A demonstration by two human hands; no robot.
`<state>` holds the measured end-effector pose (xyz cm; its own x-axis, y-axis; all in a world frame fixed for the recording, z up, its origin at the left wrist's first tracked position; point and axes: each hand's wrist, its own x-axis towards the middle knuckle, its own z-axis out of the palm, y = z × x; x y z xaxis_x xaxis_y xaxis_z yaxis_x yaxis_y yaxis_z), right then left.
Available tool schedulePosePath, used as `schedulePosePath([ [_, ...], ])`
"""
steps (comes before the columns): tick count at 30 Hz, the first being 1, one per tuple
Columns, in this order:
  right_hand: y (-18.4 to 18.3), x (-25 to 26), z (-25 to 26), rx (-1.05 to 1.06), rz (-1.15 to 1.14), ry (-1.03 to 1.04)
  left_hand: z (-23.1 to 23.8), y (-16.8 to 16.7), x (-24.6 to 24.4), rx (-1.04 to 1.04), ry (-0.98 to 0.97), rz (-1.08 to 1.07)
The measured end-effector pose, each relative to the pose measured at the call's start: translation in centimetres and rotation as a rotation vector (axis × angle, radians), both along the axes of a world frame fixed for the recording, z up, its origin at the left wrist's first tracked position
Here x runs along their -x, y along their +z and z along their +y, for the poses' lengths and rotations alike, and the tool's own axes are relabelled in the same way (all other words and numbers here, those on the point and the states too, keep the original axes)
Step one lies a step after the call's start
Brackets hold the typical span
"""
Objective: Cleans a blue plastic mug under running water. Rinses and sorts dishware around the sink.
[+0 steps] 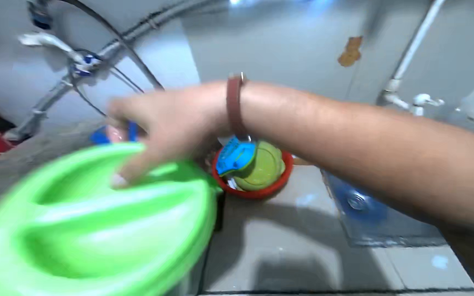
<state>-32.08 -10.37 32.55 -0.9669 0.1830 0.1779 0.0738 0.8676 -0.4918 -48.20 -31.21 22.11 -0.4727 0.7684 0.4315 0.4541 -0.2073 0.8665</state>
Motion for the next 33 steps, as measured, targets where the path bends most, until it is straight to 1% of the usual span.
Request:
schedulePosePath([
  [1, -2.4, -2.3, 0.7, 0.043, -0.069, 0.009, 1.1, -1.9, -2.7, -0.04, -0.114, -0.02],
  [2, -5.0, -4.7, 1.5, 0.104, -0.125, 0.017, 2.3, -4.4, -4.4, -0.073, -0.257, -0.032],
  [3, -7.6, -7.5, 2.3, 0.202, -0.183, 0.03, 3.5, -6.9, -6.1, -0.077, -0.413, -0.013],
  [4, -10.0, -10.4, 2.9, 0.294, -0.236, 0.037, 4.8, -9.3, -8.2, -0.076, -0.525, 0.008],
  [5, -12.4, -13.3, 3.4, 0.37, -0.269, 0.032, 6.1, -11.6, -10.5, -0.075, -0.584, 0.011],
  [7, -16.5, -18.6, 4.3, 0.425, -0.304, -0.005, 8.2, -15.8, -14.7, -0.053, -0.636, 0.008],
  [9, -18.9, -23.2, 4.4, 0.398, -0.385, -0.063, 10.0, -18.8, -18.2, -0.007, -0.656, 0.042],
  [11, -20.5, -26.8, 4.3, 0.377, -0.464, -0.128, 11.3, -20.6, -21.0, 0.029, -0.676, 0.138],
  [13, -22.0, -29.6, 4.3, 0.376, -0.483, -0.178, 12.4, -21.7, -23.3, 0.038, -0.703, 0.214],
  [15, -22.6, -31.5, 4.5, 0.386, -0.476, -0.209, 13.3, -22.1, -24.8, 0.051, -0.729, 0.262],
  [19, -23.3, -33.2, 4.9, 0.409, -0.461, -0.234, 14.4, -22.4, -25.8, 0.093, -0.767, 0.296],
  [22, -23.9, -33.8, 5.5, 0.381, -0.436, -0.331, 15.5, -22.6, -26.6, 0.158, -0.712, 0.277],
  [25, -22.3, -34.7, 4.6, 0.263, -0.28, -0.565, 17.0, -21.8, -27.0, 0.261, -0.556, 0.199],
  [27, -21.2, -35.5, 2.2, 0.237, -0.225, -0.622, 17.9, -21.1, -27.2, 0.321, -0.482, 0.115],
  [28, -21.2, -35.6, 0.8, 0.221, -0.255, -0.613, 18.3, -21.0, -27.3, 0.338, -0.463, 0.082],
  [30, -22.6, -35.0, -1.5, 0.098, -0.319, -0.617, 18.9, -20.8, -27.2, 0.372, -0.438, 0.06],
  [33, -25.8, -34.0, -2.7, -0.192, -0.239, -0.672, 19.6, -20.7, -27.1, 0.404, -0.43, 0.059],
])
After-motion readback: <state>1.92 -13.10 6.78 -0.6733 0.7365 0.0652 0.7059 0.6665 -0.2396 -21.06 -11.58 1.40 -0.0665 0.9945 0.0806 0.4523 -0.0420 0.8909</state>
